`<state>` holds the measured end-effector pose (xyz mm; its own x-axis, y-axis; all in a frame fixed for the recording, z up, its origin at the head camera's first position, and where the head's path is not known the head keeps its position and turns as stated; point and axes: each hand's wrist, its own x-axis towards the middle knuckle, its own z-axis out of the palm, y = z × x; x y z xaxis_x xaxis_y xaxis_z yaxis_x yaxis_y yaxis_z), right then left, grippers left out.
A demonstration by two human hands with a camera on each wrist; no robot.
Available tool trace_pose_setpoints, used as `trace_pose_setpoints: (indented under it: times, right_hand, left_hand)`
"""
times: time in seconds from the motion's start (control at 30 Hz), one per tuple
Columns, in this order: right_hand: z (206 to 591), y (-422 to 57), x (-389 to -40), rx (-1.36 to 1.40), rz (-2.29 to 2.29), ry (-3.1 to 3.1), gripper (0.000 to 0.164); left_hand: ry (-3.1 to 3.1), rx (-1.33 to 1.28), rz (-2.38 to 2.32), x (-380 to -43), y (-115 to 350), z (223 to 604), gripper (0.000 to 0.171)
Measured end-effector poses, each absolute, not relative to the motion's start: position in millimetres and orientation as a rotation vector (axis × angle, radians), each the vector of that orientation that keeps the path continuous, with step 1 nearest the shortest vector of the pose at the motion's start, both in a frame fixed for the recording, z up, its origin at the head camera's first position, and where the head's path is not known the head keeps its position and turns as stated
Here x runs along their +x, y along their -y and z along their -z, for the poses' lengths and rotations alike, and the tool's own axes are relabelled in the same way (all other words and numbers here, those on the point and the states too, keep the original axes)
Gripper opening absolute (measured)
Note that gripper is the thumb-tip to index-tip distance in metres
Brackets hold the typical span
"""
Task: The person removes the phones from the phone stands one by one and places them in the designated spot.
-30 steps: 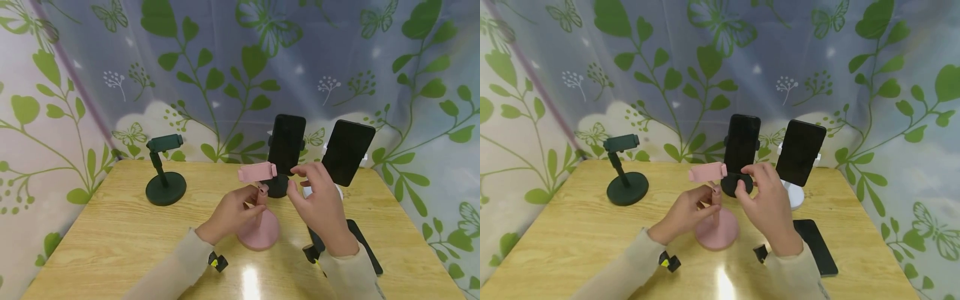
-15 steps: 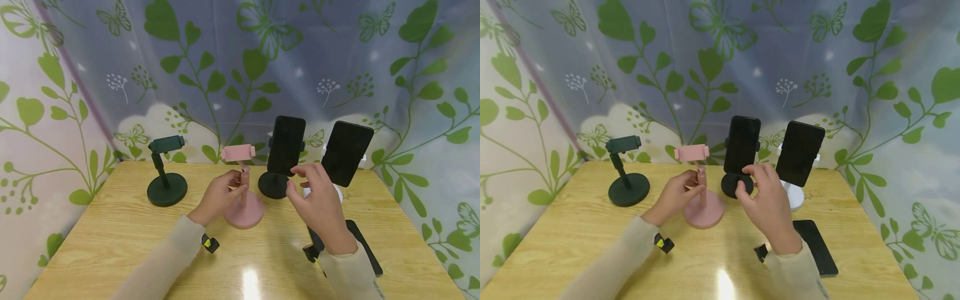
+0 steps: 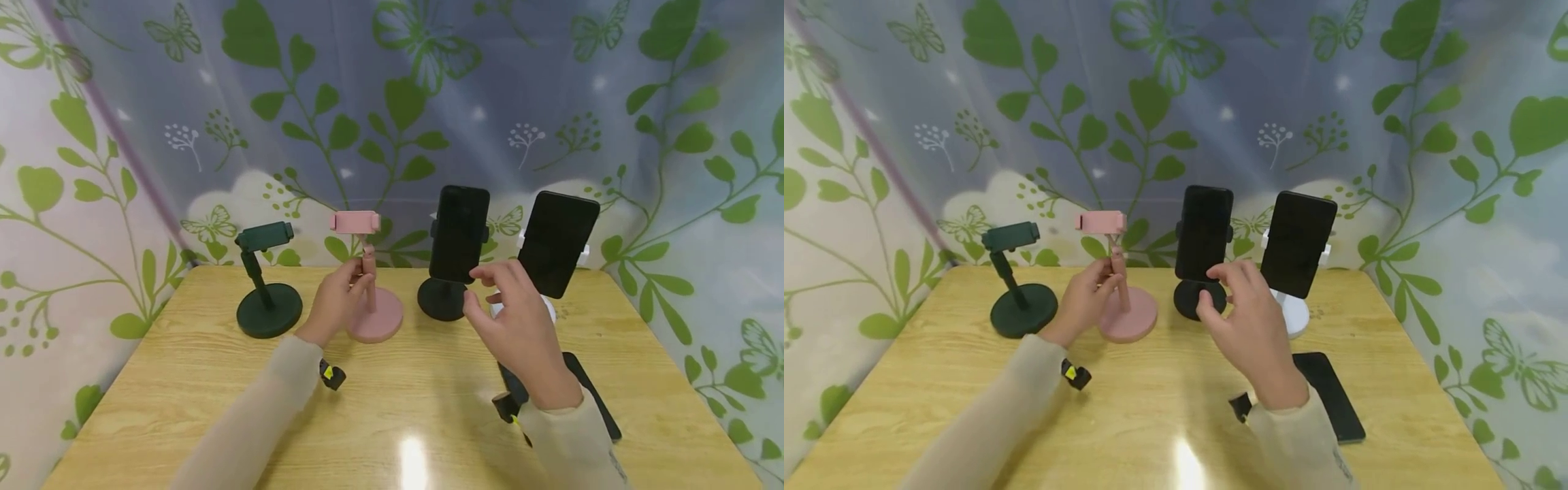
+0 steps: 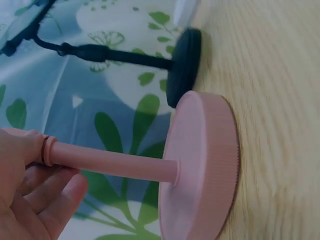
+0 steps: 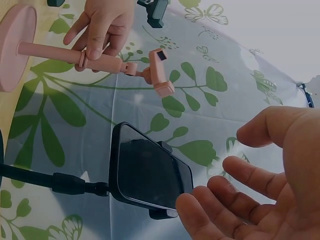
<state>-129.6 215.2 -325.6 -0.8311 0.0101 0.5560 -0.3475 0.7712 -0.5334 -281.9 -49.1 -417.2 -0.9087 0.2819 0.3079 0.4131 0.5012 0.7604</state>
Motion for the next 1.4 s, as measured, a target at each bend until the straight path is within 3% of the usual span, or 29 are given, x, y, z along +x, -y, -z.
trace_pose_setpoints:
  times: [0.4,0.67,0.97,1.4]
  right_hand:
    - [322.5,-221.1,-127.5,0.232,-0.889,2.427,0.025]
    - [320.8,-223.6,-125.9,0.236,-0.913,2.421,0.025]
    - [318.8,-224.9,-126.6,0.239,-0.939,2.424,0.022]
    - [318.4,-227.2,-125.2,0.234,-0.963,2.434,0.025]
  left_hand:
    - [2.624,-0.505,1.378,-309.3,55.7,416.2,0.034]
    - [2.367,-0.447,1.655,-293.5,50.8,417.1,0.038]
    - [2.286,-0.668,1.514,-267.7,32.1,412.1,0.016]
    - [2.359,-0.837,1.628,-276.0,-19.6,373.1,0.026]
